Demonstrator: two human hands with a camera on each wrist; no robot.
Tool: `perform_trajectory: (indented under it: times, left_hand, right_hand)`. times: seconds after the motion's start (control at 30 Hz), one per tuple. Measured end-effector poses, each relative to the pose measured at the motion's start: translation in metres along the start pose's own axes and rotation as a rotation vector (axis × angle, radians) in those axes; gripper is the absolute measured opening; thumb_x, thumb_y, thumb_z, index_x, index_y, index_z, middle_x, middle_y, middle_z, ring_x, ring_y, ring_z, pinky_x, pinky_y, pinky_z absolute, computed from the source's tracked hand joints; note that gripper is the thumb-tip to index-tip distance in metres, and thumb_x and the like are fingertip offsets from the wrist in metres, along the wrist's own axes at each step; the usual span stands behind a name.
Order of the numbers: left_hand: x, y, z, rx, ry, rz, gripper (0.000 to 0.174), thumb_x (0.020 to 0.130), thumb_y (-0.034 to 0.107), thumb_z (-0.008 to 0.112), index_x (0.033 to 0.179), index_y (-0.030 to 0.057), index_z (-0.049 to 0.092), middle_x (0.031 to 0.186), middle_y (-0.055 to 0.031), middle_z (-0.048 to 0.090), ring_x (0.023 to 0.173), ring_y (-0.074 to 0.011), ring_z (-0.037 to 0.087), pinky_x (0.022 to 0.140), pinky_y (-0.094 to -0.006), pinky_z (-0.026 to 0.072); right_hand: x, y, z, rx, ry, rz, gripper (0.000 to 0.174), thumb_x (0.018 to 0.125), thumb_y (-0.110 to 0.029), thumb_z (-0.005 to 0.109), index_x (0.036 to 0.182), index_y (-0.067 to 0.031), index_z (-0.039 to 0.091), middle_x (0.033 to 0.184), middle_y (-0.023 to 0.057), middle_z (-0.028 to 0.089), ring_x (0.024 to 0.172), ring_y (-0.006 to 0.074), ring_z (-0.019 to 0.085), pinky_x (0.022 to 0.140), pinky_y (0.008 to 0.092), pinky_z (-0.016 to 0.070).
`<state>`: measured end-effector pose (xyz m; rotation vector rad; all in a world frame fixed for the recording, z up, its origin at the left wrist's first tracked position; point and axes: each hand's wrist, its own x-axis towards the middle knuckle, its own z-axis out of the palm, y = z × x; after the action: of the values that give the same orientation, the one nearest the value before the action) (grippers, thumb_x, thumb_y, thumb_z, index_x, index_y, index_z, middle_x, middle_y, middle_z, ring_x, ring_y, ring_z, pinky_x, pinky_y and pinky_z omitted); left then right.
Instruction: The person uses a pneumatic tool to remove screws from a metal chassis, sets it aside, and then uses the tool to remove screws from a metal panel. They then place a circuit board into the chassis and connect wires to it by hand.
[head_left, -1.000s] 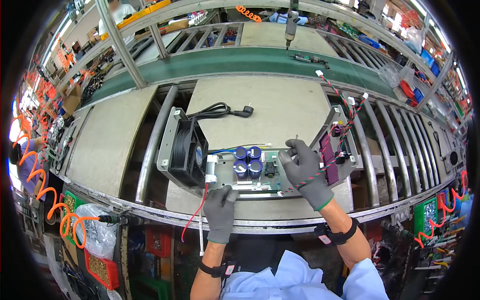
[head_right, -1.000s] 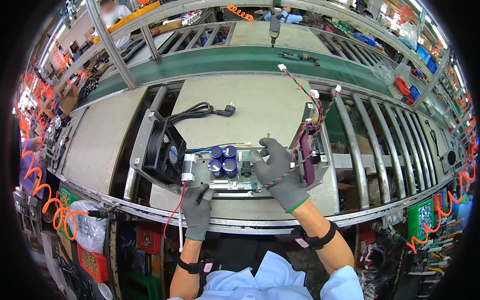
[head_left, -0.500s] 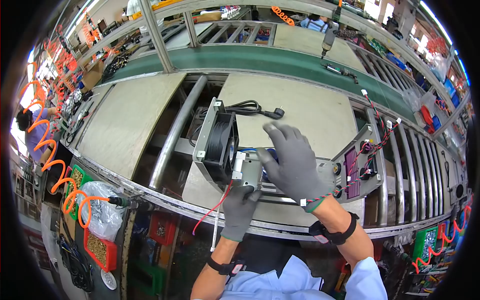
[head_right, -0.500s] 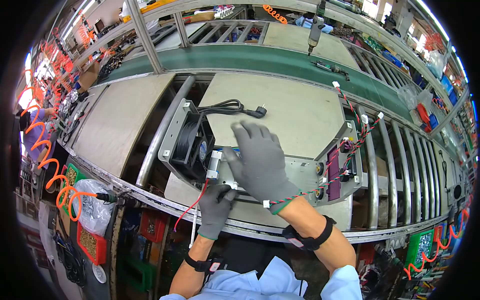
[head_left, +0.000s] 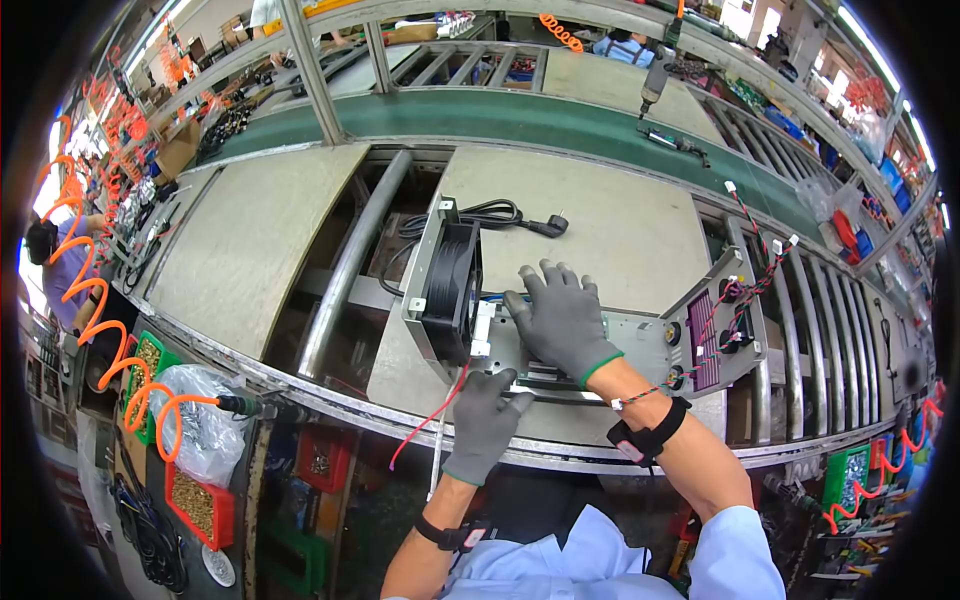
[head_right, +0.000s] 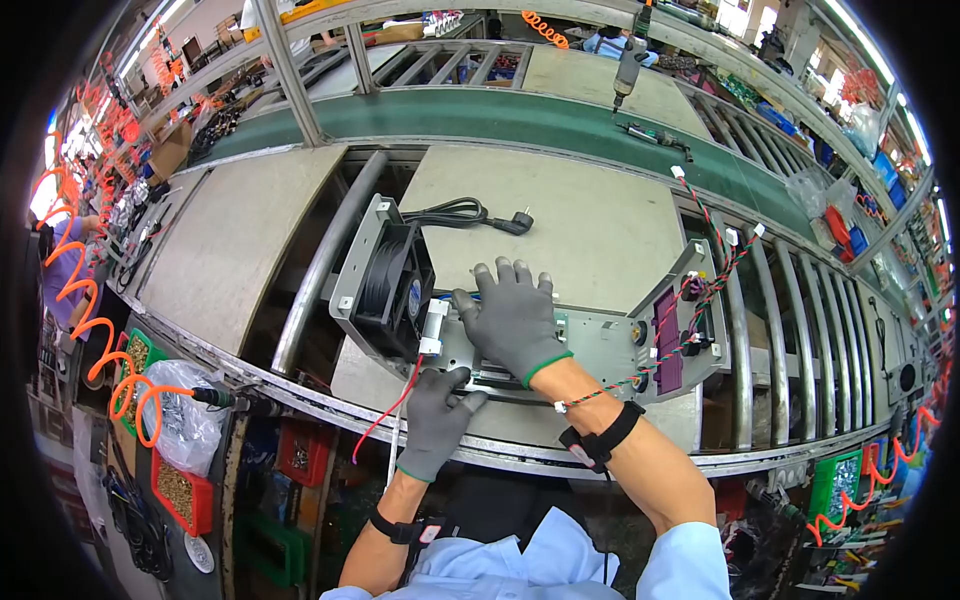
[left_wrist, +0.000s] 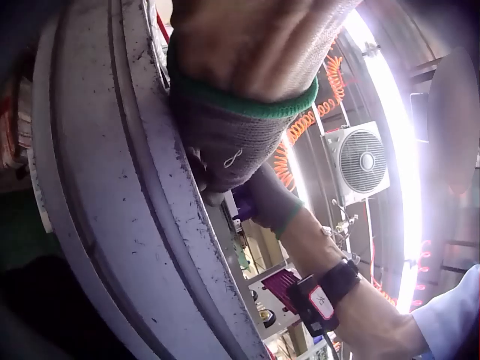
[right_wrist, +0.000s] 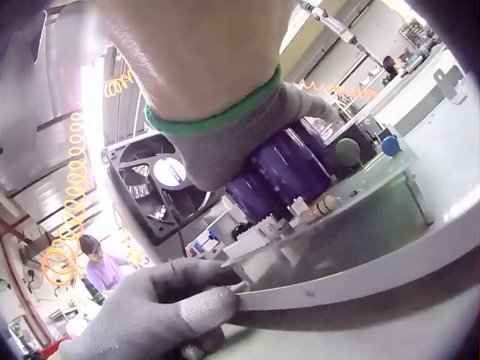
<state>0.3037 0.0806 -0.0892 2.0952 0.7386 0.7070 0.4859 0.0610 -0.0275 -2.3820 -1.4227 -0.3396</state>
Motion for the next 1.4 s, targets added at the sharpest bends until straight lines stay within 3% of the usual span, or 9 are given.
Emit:
perform_trajectory:
  times: [0.2, 0.37, 0.47, 0.6, 0.63, 0.93, 1.03, 1.17, 1.4]
  left_hand:
    - [0.002, -0.013, 0.006, 0.057, 0.037, 0.130, 0.039, 0.077, 0.019, 0.084, 0.109, 0.0005, 0.072, 0.093, -0.0174, 0.061, 0.076, -0.0315, 0.064, 0.066, -0.0416, 0.0514]
    - [0.003, -0.008, 0.008, -0.024, 0.043, 0.050, 0.040, 0.072, 0.014, 0.089, 0.106, 0.0018, 0.070, 0.090, -0.0102, 0.063, 0.071, -0.0196, 0.062, 0.064, -0.0342, 0.0509]
    - [0.003, -0.008, 0.009, -0.135, 0.003, -0.016, 0.046, 0.078, 0.016, 0.084, 0.117, -0.0005, 0.066, 0.104, -0.0178, 0.064, 0.089, -0.0294, 0.067, 0.074, -0.0378, 0.0571]
    - [0.004, -0.013, 0.010, -0.081, -0.076, -0.050, 0.055, 0.077, 0.016, 0.086, 0.124, 0.0005, 0.062, 0.110, -0.0161, 0.066, 0.096, -0.0288, 0.067, 0.077, -0.0386, 0.0565]
    - [0.004, -0.017, 0.012, -0.047, -0.003, 0.071, 0.055, 0.076, 0.017, 0.087, 0.123, 0.0009, 0.062, 0.109, -0.0150, 0.067, 0.092, -0.0282, 0.068, 0.078, -0.0393, 0.0559]
    - [-0.002, -0.020, 0.017, -0.055, 0.016, 0.121, 0.052, 0.075, 0.019, 0.088, 0.115, -0.0008, 0.063, 0.105, -0.0158, 0.069, 0.086, -0.0297, 0.069, 0.078, -0.0416, 0.0548]
    - [0.003, -0.014, 0.019, -0.053, 0.001, 0.139, 0.051, 0.076, 0.023, 0.087, 0.114, -0.0005, 0.064, 0.100, -0.0169, 0.069, 0.086, -0.0324, 0.069, 0.079, -0.0428, 0.0545]
    - [0.000, -0.018, 0.025, -0.102, 0.016, 0.121, 0.046, 0.077, 0.021, 0.086, 0.112, 0.0010, 0.063, 0.097, -0.0154, 0.069, 0.085, -0.0298, 0.069, 0.076, -0.0410, 0.0553]
    - [-0.002, -0.020, 0.022, -0.212, -0.006, 0.110, 0.040, 0.081, 0.012, 0.081, 0.114, -0.0014, 0.063, 0.097, -0.0147, 0.072, 0.082, -0.0231, 0.071, 0.072, -0.0334, 0.0562]
  right_hand:
    - [0.003, -0.006, -0.001, 0.096, -0.051, 0.106, 0.045, 0.097, -0.047, 0.057, 0.114, -0.0069, 0.069, 0.105, 0.0153, 0.068, 0.105, 0.0330, 0.064, 0.090, 0.0519, 0.0493]
    - [0.001, -0.003, -0.003, 0.006, -0.018, 0.040, 0.044, 0.097, -0.045, 0.058, 0.117, -0.0073, 0.069, 0.112, 0.0149, 0.068, 0.107, 0.0326, 0.065, 0.090, 0.0536, 0.0487]
    - [-0.002, 0.000, 0.000, -0.004, -0.023, 0.017, 0.047, 0.096, -0.046, 0.057, 0.122, -0.0084, 0.067, 0.117, 0.0150, 0.068, 0.113, 0.0321, 0.063, 0.095, 0.0564, 0.0448]
    - [-0.010, -0.002, -0.006, -0.028, -0.058, 0.000, 0.052, 0.097, -0.050, 0.055, 0.130, -0.0102, 0.063, 0.127, 0.0161, 0.063, 0.123, 0.0325, 0.059, 0.101, 0.0582, 0.0411]
    - [-0.009, -0.003, -0.010, -0.025, -0.092, 0.014, 0.052, 0.097, -0.050, 0.054, 0.130, -0.0105, 0.063, 0.129, 0.0161, 0.063, 0.124, 0.0325, 0.058, 0.102, 0.0589, 0.0405]
    - [-0.003, 0.003, -0.032, 0.126, -0.356, 0.098, 0.064, 0.098, -0.057, 0.048, 0.141, -0.0109, 0.056, 0.134, 0.0148, 0.061, 0.127, 0.0315, 0.056, 0.105, 0.0505, 0.0453]
    - [-0.007, 0.010, -0.031, 0.163, -0.342, 0.105, 0.068, 0.099, -0.060, 0.043, 0.146, -0.0108, 0.053, 0.140, 0.0163, 0.059, 0.132, 0.0329, 0.053, 0.110, 0.0477, 0.0428]
    - [0.009, 0.016, -0.045, 0.263, -0.585, 0.155, 0.073, 0.101, -0.063, 0.035, 0.151, -0.0103, 0.047, 0.152, 0.0188, 0.050, 0.141, 0.0366, 0.046, 0.117, 0.0465, 0.0363]
    - [0.038, 0.036, -0.092, 0.423, -0.507, 0.141, 0.078, 0.104, -0.063, 0.030, 0.152, -0.0030, 0.042, 0.156, 0.0234, 0.043, 0.143, 0.0399, 0.043, 0.118, 0.0461, 0.0335]
